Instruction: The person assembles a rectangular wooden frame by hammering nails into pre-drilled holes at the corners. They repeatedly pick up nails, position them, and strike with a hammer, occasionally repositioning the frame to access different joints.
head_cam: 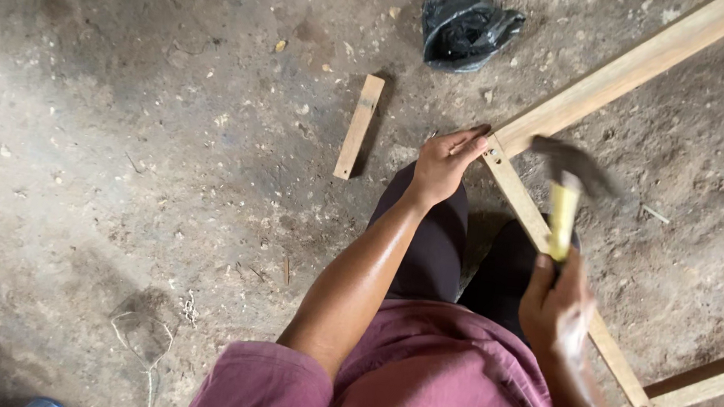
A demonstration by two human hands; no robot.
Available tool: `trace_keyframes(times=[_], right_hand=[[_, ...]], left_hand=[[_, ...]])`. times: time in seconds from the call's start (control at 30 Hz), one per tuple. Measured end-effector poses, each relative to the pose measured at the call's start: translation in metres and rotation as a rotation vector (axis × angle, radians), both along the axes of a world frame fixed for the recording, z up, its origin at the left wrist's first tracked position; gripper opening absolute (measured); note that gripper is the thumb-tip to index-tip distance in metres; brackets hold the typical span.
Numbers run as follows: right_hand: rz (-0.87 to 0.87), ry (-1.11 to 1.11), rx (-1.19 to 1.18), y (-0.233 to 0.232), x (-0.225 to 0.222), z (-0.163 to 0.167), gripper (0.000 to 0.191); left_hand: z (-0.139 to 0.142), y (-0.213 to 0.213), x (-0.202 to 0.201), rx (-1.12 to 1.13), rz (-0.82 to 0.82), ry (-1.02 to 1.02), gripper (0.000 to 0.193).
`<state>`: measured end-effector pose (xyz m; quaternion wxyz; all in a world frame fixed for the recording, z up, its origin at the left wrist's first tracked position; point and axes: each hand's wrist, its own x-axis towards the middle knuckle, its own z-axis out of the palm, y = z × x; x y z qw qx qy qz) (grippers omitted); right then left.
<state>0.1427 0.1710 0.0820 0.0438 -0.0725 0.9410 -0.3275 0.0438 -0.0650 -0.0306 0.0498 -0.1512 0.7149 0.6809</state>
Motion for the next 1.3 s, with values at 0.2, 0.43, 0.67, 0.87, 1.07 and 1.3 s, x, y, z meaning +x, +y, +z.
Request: trace_keyframes(times=[0.2,0.43,0.67,0.87,1.07,1.3], right_hand=[[0.231,0.301,0.765,-0.011,0.006,-0.007,0.032],[0.074,0.096,0.092,-0.029,0.005,0.002,0.029],[-0.158,-0.443,0.394,-0.031,-0.012,0.004,0.024],[0.003,0.049,0.237,-0.026,0.0,0.017,0.018],[-0.094,-0.079,0.171,-0.024,-0.009,0.007,0.021],[0.075,-0.05,0.326,-0.027,-0.012,-0.003,0.024]], left_hand=[[0.006,0.0,-0.004,-0.266,-0.013,0.014,0.047],[0.002,0.005,0.002,-0.051,0.069,0.029,0.047],[-0.008,0.008,0.0,-0.142,0.065,0.079,0.045],[-0.032,0.021,0.004,-0.001,0.152,0.073,0.046],[-0.019,0.021,0.002,0.073,0.144,-0.055,0.056],[0.01,0.021,0.001,-0.085,0.179,0.01,0.053]])
